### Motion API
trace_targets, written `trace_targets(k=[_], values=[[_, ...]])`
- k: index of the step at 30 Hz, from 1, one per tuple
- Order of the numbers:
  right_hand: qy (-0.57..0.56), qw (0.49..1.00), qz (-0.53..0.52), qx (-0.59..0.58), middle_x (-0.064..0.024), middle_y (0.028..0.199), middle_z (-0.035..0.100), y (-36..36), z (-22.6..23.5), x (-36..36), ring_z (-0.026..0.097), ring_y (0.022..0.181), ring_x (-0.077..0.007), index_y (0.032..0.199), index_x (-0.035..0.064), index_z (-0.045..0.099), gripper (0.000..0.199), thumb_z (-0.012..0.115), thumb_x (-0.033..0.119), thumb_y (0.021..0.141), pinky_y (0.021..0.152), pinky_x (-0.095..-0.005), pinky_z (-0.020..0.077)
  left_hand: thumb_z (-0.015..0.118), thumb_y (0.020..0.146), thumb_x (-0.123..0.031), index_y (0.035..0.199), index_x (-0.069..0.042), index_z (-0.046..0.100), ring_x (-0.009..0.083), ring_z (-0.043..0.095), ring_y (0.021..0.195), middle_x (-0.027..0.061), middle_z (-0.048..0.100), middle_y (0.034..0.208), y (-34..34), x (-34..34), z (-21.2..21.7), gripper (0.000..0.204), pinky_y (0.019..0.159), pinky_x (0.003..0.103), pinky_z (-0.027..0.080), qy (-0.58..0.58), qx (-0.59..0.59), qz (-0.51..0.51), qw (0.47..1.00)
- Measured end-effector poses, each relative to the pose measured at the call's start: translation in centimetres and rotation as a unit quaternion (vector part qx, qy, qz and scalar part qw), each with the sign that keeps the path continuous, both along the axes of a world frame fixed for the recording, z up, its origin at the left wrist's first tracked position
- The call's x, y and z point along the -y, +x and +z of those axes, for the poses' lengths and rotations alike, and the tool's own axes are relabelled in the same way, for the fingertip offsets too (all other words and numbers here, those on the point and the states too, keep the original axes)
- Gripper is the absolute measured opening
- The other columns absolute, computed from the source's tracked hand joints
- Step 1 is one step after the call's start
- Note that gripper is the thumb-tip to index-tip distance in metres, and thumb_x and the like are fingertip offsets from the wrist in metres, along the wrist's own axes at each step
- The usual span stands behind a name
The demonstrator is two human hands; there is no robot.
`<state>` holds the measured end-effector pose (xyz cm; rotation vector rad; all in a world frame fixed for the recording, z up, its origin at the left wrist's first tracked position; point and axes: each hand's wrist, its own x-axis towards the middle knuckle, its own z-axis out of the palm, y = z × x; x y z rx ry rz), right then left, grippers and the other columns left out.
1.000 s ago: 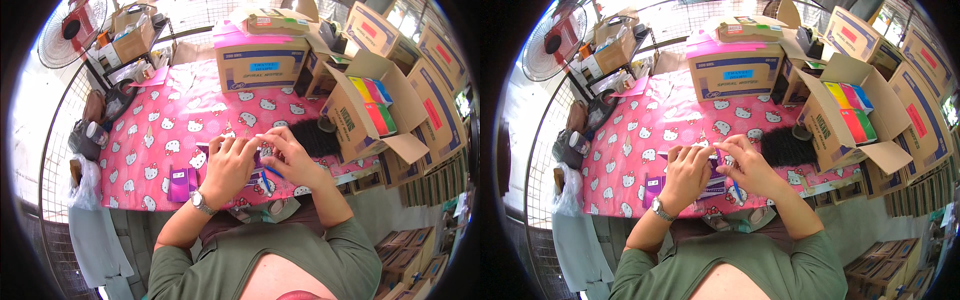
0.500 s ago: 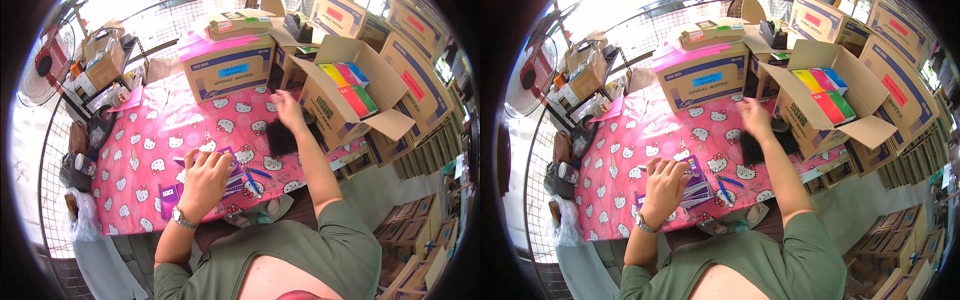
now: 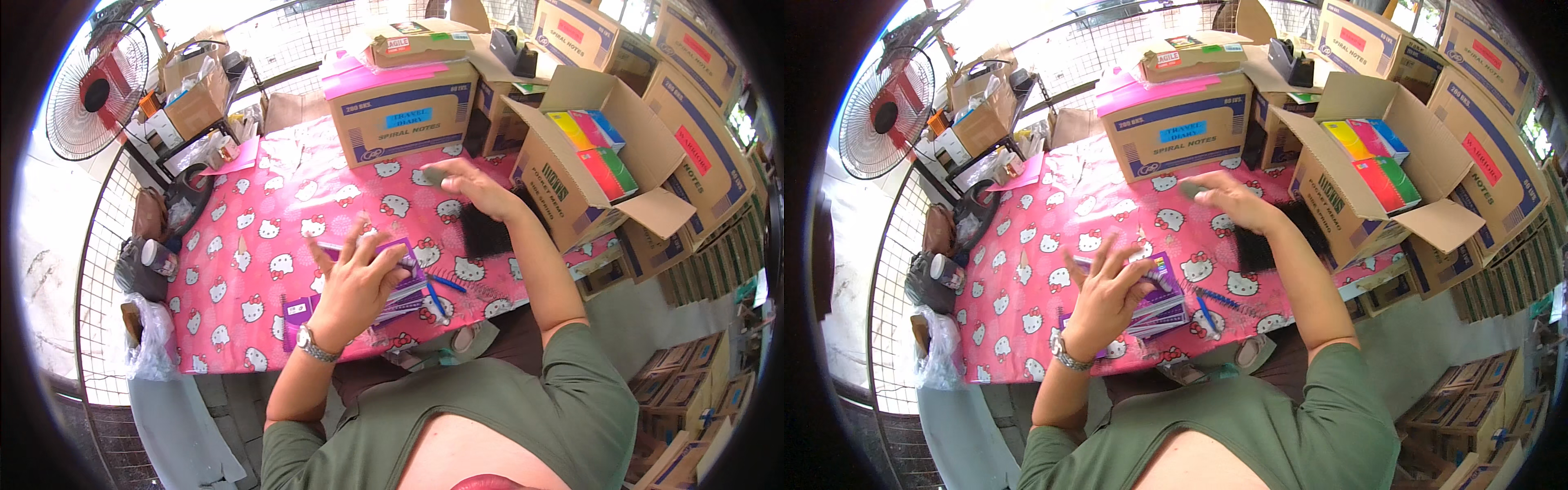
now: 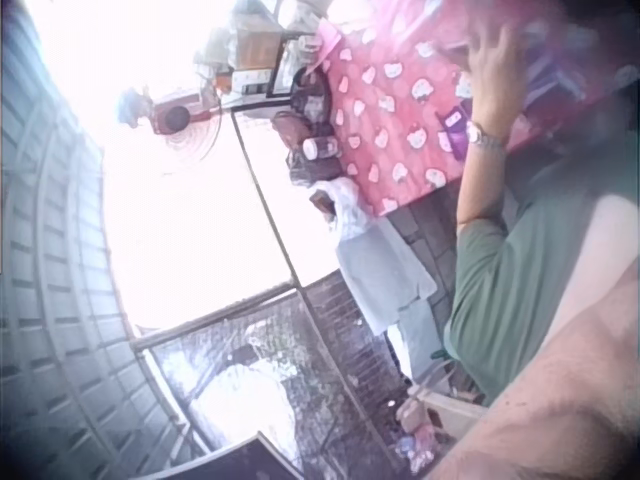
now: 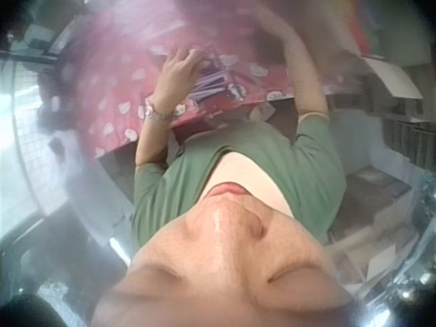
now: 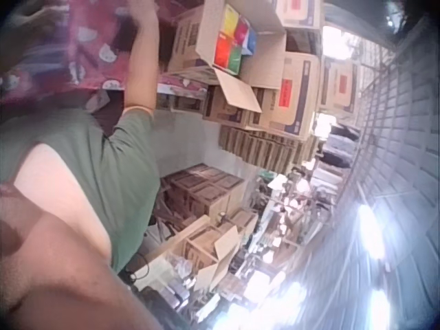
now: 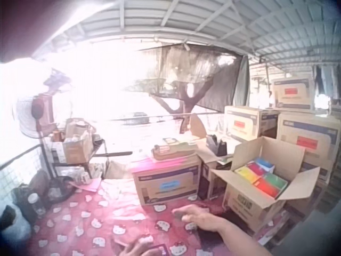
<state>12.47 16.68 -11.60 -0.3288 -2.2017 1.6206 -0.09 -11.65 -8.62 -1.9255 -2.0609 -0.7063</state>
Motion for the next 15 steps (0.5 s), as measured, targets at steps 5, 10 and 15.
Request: trace_targets(k=[5,10,15], values=[[0.001,0.941,0.320,0.108,-0.0090,0.135,0.048,-0.6,4.1,5.5,0.046,0.129,-0.0190,0.142,0.0061,0.051,0.058,0.060,0.035,0.093,0.110,-0.0341,0.0368,0.073,0.088,-0.030,0.107,-0.012,0.065,0.0370,0.048,0.124,0.0089,0.060,0.111,-0.4,0.2,-0.5,0.027,0.101,0.066,0.032,0.006,0.063,0.114,0.991],[-0.144,0.922,0.360,0.021,-0.0113,0.134,0.046,-0.3,5.9,6.0,0.048,0.127,-0.0239,0.138,0.0037,0.053,0.057,0.060,0.035,0.090,0.107,-0.0376,0.0397,0.076,0.084,-0.028,0.103,-0.008,0.064,0.0336,0.054,0.102,0.0099,0.059,0.101,-1.2,-0.1,-0.6,0.030,0.086,0.048,0.043,0.038,0.073,0.037,0.996],[-0.270,0.905,0.328,-0.007,-0.0134,0.140,0.043,-0.1,6.6,6.1,0.047,0.132,-0.0260,0.133,0.0002,0.057,0.065,0.064,0.037,0.081,0.111,-0.0420,0.0369,0.077,0.082,-0.027,0.103,-0.007,0.063,0.0340,0.054,0.102,0.0107,0.059,0.101,-1.1,-0.5,-0.1,0.032,0.088,0.046,0.044,0.031,0.092,0.022,0.995]])
